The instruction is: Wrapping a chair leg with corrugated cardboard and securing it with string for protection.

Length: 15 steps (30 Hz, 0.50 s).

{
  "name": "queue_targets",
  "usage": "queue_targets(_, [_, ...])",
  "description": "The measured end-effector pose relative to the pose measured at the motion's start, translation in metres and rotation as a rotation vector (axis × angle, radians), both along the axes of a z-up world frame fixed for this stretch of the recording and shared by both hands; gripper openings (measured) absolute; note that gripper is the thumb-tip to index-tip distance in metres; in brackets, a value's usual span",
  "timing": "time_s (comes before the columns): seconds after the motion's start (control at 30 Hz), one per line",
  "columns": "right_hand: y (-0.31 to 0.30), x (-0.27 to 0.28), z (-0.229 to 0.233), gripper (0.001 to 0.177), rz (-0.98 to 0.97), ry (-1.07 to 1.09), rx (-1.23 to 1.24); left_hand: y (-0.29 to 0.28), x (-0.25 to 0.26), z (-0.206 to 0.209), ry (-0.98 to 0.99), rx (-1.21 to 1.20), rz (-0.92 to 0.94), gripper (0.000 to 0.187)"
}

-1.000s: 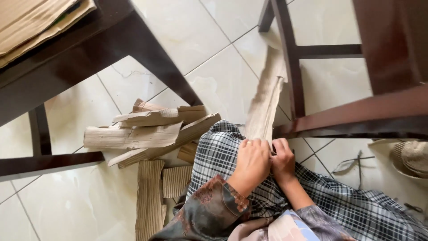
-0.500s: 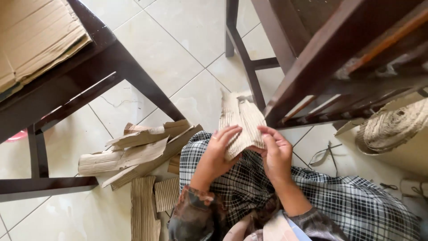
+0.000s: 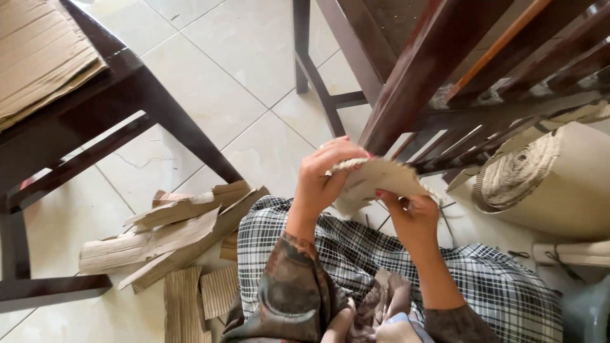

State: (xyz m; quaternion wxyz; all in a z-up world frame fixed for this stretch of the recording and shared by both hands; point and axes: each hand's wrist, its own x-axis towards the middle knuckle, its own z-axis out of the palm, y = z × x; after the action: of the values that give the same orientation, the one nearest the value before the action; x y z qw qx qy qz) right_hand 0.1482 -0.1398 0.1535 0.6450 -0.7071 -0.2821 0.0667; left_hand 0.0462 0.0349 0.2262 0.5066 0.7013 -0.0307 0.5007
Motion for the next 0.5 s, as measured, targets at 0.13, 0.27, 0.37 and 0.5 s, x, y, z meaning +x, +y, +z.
queue_targets(0.13, [-0.019,0.038,-0.052,0.035,-0.042,-0.106,0.078,0.011,0.011,-0.040,0.031,-0.085,0.049,0.064])
queue_targets(0.27, [-0.001,0.034,-0.035,0.026,-0.069,-0.198,-0.012,0.015,0.022,-0.093,0.152,-0.130,0.115,0.050])
queue_targets(0.37, [0.005,0.031,-0.033,0.027,-0.062,-0.220,-0.046,0.014,0.020,-0.103,0.227,-0.175,0.156,0.050])
queue_targets(0.5, [0.001,0.032,-0.037,0.025,-0.047,-0.224,-0.090,0.007,0.011,-0.071,0.402,-0.255,0.096,0.078])
